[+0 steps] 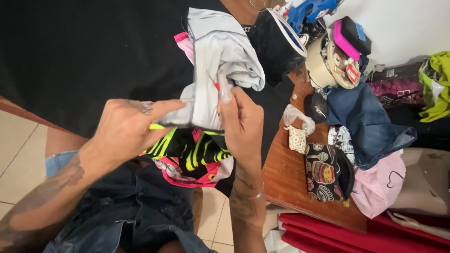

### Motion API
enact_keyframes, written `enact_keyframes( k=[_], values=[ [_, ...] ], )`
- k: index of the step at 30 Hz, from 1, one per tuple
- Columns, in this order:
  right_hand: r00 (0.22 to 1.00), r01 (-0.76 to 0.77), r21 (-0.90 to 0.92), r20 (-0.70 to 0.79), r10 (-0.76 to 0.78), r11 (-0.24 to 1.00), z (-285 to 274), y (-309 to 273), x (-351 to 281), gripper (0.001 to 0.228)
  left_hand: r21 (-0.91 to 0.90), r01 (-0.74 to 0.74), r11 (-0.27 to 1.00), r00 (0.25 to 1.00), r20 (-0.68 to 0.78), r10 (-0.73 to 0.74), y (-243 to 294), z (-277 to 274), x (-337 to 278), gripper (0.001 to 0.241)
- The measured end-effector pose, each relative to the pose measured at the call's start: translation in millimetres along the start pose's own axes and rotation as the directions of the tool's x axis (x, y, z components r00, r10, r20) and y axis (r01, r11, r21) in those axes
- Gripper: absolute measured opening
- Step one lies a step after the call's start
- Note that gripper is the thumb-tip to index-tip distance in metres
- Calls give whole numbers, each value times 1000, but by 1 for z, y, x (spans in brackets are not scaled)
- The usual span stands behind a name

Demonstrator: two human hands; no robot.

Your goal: Using a white marker to draw lines on a patterned garment for alterations on a work table.

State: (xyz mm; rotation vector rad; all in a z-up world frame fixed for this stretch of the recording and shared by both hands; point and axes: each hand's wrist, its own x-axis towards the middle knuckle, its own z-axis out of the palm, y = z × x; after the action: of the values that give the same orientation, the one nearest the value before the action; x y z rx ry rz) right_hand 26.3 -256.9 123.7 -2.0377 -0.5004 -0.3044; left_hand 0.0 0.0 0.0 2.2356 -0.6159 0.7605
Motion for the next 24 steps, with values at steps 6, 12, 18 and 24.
enact_keyframes(
  k=[6, 12, 18, 24],
  values=[
    [999, -42, 203, 16, 39, 978, 18, -7, -11, 45, 358, -141, 923, 984, -56, 171, 19, 10, 1, 30],
    [998, -42, 262, 46, 31, 964, 34, -19, -13, 50, 347, -33, 937, 997, -54, 55, 30, 62, -20, 39],
    [999, -22, 79, -33, 24, 997, 13, -11, -10, 43, 229, -76, 971, 997, 32, 70, 16, 23, -11, 25],
    [994, -84, 232, -44, 97, 969, 26, 26, -2, 44, -76, 120, 990, 993, 8, -120, 1, 24, -12, 62]
  ],
)
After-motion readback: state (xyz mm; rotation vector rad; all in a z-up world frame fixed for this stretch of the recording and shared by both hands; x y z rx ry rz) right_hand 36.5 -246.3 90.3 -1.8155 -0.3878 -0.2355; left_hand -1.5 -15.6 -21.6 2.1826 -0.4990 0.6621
